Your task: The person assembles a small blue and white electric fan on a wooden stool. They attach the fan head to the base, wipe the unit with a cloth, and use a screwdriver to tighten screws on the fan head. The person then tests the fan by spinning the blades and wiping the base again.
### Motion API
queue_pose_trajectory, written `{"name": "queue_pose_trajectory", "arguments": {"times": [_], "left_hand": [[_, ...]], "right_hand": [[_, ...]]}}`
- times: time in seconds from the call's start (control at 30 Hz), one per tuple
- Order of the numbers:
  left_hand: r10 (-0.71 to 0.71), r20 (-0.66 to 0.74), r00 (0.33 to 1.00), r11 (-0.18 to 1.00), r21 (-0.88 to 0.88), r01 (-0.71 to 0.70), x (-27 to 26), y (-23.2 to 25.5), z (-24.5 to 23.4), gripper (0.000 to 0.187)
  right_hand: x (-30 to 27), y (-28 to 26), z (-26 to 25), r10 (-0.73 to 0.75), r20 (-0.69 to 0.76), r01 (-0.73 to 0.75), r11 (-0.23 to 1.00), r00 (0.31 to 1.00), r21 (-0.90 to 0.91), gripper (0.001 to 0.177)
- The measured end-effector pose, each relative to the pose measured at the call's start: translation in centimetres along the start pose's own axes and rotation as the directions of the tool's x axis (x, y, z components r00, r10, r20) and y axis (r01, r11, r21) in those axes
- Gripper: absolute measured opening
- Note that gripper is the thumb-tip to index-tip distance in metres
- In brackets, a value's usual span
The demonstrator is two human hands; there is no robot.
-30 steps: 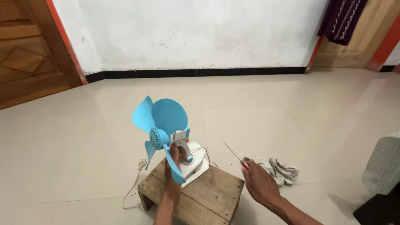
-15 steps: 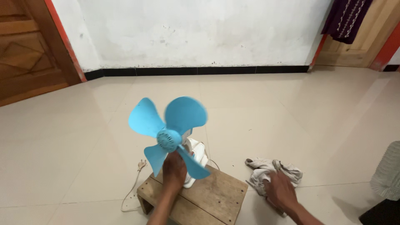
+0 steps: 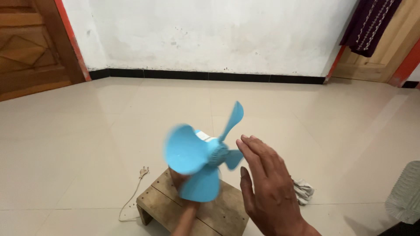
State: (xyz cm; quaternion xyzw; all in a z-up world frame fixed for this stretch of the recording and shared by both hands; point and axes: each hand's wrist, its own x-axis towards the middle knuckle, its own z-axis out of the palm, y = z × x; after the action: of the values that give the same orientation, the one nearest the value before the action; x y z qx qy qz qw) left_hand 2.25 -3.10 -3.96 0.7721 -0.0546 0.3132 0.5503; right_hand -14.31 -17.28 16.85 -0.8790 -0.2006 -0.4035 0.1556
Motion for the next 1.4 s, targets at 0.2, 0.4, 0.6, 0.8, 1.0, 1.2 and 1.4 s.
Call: {"name": "queue_pose_trajectory", "arguments": {"times": [0.2,0.4,0.6,0.8,1.0,1.2,1.4], "left_hand": [[0.117,0.160,0.980,0.992,0.019,-0.122,0.3,-0.4,-1.0,0.040],[0.161,0.266,0.950,0.983,0.038,-0.177,1.6,-1.1,-1.9,0.040],[0.101,0.236,0.966,0.988,0.093,-0.126,0.9,-2.7,-3.0,0.040],[0.118,0.229,0.966,0.986,0.088,-0.142,0.0,-2.3,-2.7,0.041],[0.132,0.256,0.958,0.982,0.099,-0.161,0.1,-1.9,-2.3,0.041],[0.134,0.296,0.946,0.979,0.106,-0.172,0.0,-2.1,-3.0,0.041],[0.185,0.352,0.918,0.974,0.058,-0.219,0.3,-1.7,-3.2,0.041]], "right_hand": [[-0.7,1.8,1.0,0.080,0.132,-0.080,0.997,0.988,0.000,0.066],[-0.8,2.2,1.4,0.133,0.252,-0.158,0.984,0.958,0.079,0.064],[-1.0,1.8,2.0,0.117,0.261,-0.145,0.985,0.958,0.092,0.064],[-2.4,1.1,3.3,-0.033,0.054,0.037,0.997,0.998,-0.073,0.080],[-5.5,0.5,4.1,0.403,0.752,-0.484,0.866,0.522,-0.128,0.028],[-2.4,-0.7,1.2,0.419,0.605,-0.507,0.862,0.677,-0.031,0.021],[1.2,-0.8,-1.6,0.268,0.259,-0.270,0.962,0.928,-0.031,0.057]]}}
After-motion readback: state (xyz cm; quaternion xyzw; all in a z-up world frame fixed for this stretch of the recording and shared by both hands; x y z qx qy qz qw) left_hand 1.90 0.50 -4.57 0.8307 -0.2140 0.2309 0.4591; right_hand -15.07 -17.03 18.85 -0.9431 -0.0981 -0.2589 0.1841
